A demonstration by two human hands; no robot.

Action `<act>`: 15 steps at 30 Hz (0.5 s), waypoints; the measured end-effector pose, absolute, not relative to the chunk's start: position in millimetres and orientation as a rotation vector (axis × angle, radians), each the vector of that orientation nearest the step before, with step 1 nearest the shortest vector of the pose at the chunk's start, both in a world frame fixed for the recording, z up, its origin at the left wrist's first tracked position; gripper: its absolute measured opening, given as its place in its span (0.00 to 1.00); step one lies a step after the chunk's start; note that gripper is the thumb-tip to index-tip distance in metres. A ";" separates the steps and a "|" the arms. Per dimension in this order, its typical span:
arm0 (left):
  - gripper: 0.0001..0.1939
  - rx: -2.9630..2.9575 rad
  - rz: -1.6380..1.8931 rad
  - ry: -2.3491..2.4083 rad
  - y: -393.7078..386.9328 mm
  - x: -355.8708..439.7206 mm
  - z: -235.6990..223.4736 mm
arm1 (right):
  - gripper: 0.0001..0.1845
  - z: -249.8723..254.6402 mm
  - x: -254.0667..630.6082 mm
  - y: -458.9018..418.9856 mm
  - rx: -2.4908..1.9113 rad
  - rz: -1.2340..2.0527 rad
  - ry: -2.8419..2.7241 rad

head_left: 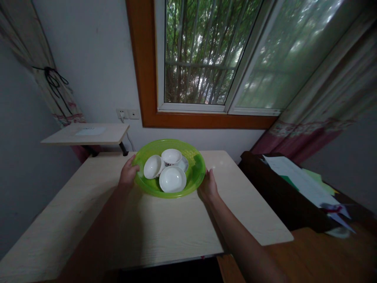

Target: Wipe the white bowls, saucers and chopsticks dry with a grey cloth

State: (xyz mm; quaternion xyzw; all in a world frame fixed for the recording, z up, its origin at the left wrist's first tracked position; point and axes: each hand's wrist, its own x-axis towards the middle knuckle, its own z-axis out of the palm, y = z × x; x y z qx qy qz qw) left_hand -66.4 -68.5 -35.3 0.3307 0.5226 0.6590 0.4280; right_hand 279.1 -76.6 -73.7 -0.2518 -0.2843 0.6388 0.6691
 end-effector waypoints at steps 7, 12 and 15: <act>0.38 0.999 1.374 1.035 -41.7 -86.7 -18.0 | 0.26 -66.0 279.9 -77.4 -0.603 1.457 -0.627; 0.34 0.955 1.396 1.032 -42.7 -81.6 -14.8 | 0.26 -67.7 282.6 -77.3 -0.593 1.468 -0.633; 0.32 0.883 1.509 1.110 -52.7 -71.9 -20.6 | 0.25 -69.5 283.3 -76.9 -0.602 1.455 -0.638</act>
